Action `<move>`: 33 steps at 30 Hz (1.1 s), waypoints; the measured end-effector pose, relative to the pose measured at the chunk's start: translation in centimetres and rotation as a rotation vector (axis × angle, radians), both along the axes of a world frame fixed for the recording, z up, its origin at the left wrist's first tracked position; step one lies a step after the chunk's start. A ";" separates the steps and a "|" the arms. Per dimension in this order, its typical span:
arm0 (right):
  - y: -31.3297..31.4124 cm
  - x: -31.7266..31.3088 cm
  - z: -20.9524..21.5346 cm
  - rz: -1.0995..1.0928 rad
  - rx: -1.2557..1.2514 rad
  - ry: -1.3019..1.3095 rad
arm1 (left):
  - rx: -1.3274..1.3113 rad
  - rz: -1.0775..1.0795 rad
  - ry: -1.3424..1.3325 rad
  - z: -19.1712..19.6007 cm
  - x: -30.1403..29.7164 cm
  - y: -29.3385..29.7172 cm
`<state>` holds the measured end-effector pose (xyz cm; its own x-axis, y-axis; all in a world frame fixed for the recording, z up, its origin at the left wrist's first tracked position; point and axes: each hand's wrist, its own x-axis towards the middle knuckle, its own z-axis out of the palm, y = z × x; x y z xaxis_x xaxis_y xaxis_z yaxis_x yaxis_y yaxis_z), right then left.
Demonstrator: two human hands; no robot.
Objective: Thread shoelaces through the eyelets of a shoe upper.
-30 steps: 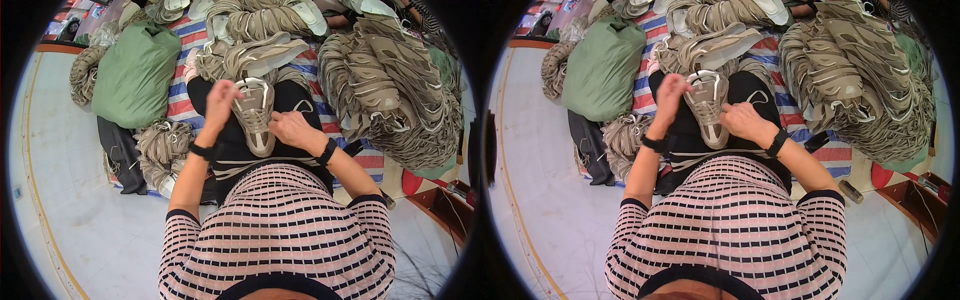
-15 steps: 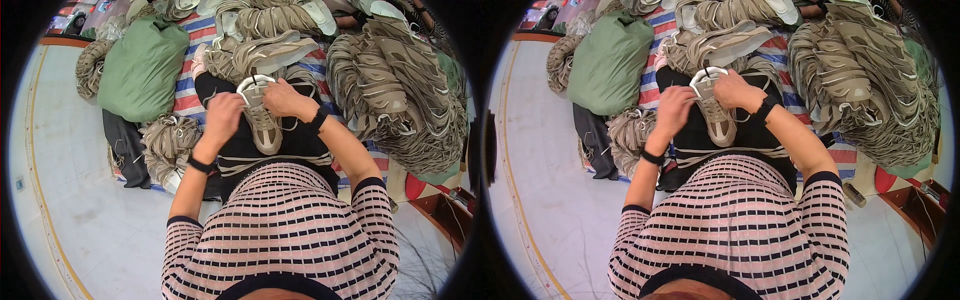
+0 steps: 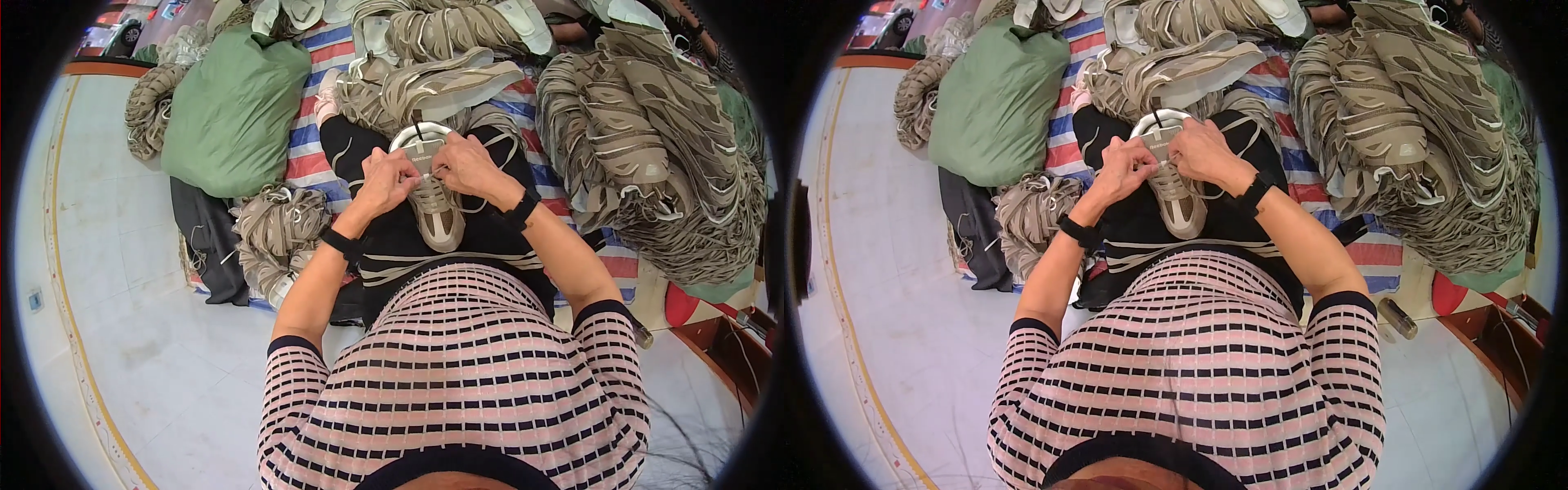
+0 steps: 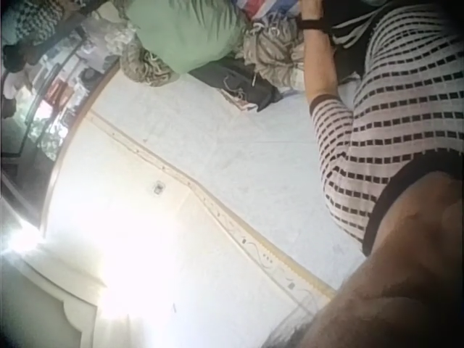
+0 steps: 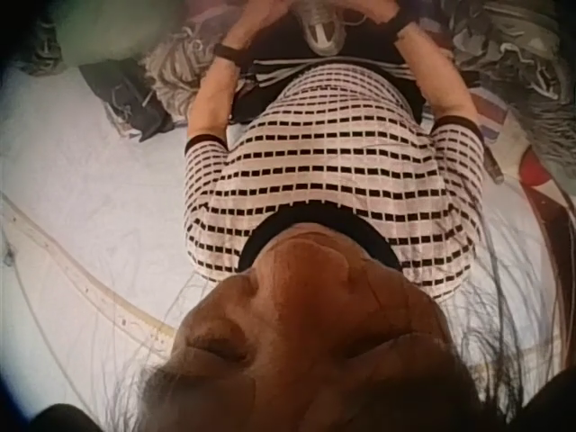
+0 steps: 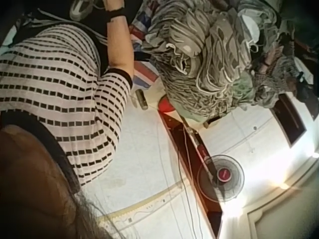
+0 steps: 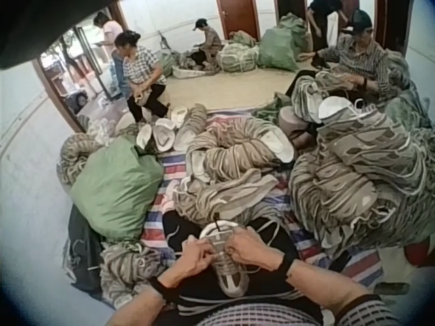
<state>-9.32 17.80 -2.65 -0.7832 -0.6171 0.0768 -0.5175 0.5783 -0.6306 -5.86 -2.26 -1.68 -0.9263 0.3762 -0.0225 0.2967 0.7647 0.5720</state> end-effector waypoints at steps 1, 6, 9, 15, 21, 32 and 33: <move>-0.1 0.1 0.1 -0.011 0.004 0.000 | 0.040 0.047 -0.038 -0.2 -0.1 0.1; -0.6 -0.1 0.4 -0.035 0.083 -0.021 | 0.013 0.099 -0.009 -1.0 -1.6 -0.4; -0.9 -0.5 0.1 -0.088 0.046 0.028 | -0.018 0.101 0.044 -1.1 -2.2 -0.2; -1.4 -1.8 0.3 -0.026 0.119 0.046 | -0.160 -0.026 0.331 -0.7 -2.8 -0.7; 0.7 -3.0 -0.1 0.147 0.013 -0.286 | -0.176 0.035 0.183 -1.3 -1.8 0.6; 6.7 -1.1 2.4 -0.461 -0.248 -0.233 | -0.085 0.019 0.302 -1.0 -0.7 0.7; 8.3 -1.1 2.5 -0.493 -0.155 -0.147 | -0.131 0.036 0.371 -0.7 -0.8 0.5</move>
<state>-10.46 26.11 -0.20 -0.9865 -0.1634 0.0056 -0.1078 0.6245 -0.7736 -6.63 -1.80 -2.43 -0.8929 0.3597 0.2707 0.4369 0.8375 0.3282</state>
